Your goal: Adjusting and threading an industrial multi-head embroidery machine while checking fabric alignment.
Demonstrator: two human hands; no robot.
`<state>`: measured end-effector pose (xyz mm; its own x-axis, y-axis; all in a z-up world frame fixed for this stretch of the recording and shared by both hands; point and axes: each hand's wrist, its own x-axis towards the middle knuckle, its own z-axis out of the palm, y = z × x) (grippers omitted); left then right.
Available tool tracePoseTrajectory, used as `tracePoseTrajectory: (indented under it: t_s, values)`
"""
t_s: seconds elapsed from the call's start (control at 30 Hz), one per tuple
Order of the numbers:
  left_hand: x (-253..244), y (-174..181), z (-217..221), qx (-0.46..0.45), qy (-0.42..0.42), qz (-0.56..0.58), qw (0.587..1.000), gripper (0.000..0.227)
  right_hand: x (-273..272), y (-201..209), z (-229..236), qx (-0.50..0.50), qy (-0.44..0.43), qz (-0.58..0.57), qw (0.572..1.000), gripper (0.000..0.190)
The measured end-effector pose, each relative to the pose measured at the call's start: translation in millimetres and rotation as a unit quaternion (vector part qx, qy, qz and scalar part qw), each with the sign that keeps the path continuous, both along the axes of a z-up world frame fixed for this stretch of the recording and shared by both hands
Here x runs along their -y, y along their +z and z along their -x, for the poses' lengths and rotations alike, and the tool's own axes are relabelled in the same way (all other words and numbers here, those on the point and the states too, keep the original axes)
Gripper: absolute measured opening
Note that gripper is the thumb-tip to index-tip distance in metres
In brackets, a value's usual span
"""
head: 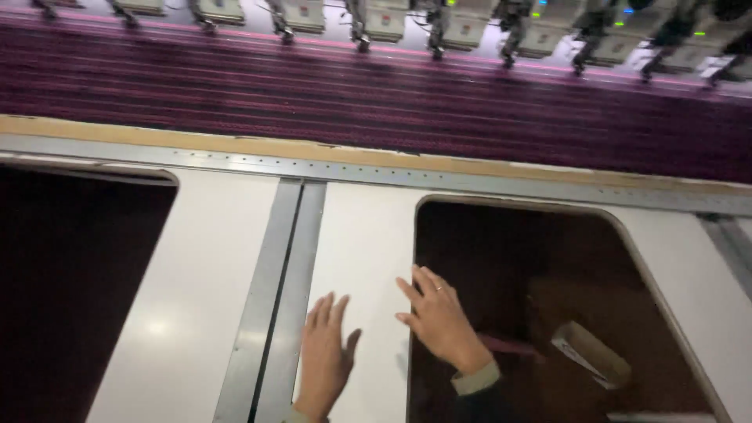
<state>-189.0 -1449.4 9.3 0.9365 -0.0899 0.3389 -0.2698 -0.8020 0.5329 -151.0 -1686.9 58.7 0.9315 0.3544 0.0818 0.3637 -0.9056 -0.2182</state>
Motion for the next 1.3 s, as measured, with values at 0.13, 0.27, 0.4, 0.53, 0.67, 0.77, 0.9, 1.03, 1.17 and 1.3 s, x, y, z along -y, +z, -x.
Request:
tracePoseTrajectory:
  t_s: [0.13, 0.27, 0.4, 0.53, 0.67, 0.77, 0.9, 1.03, 1.17, 1.3]
  values:
    - [53.4, 41.6, -15.2, -0.047, 0.01, 0.0, 0.999, 0.055, 38.2, 16.6, -46.8, -0.013, 0.018, -0.016, 1.0, 0.065]
    - [97.8, 10.9, -84.7, -0.041, 0.004, -0.004, 0.999, 0.05, 68.3, 32.4, -88.2, -0.024, -0.012, -0.043, 0.999, 0.063]
    - [144.9, -9.0, -143.0, 0.027, -0.012, 0.012, 1.0, 0.055, 121.3, 0.7, -119.4, 0.102, 0.007, 0.03, 0.994, 0.067]
    - [175.8, 59.3, -176.2, -0.028, -0.02, 0.034, 0.999, 0.057, 142.9, 41.4, -159.5, -0.024, -0.063, 0.023, 0.997, 0.068]
    - [178.0, 88.9, -218.1, -0.043, 0.058, -0.035, 0.997, 0.065, 139.2, 78.7, -210.2, -0.075, -0.085, -0.008, 0.994, 0.067]
    - [178.2, 98.0, -257.8, -0.081, 0.1, -0.045, 0.991, 0.063, 147.7, 84.6, -258.3, -0.066, -0.072, 0.001, 0.995, 0.068]
    - [180.0, 84.1, -315.3, -0.05, 0.127, -0.025, 0.99, 0.056, 163.2, 69.2, -330.8, -0.083, -0.07, 0.012, 0.994, 0.068]
    - [178.4, 56.5, -397.7, -0.021, 0.148, -0.014, 0.989, 0.053, 188.7, 6.0, -445.2, -0.041, -0.024, 0.062, 0.997, 0.067]
    - [187.0, 46.9, -487.5, -0.013, 0.194, -0.031, 0.98, 0.043, 190.7, 8.8, -529.3, -0.065, -0.008, 0.051, 0.997, 0.074]
    - [189.4, 31.9, -577.7, -0.049, 0.203, 0.025, 0.978, 0.029, 179.1, 5.1, -598.2, -0.137, -0.009, 0.007, 0.991, 0.078]
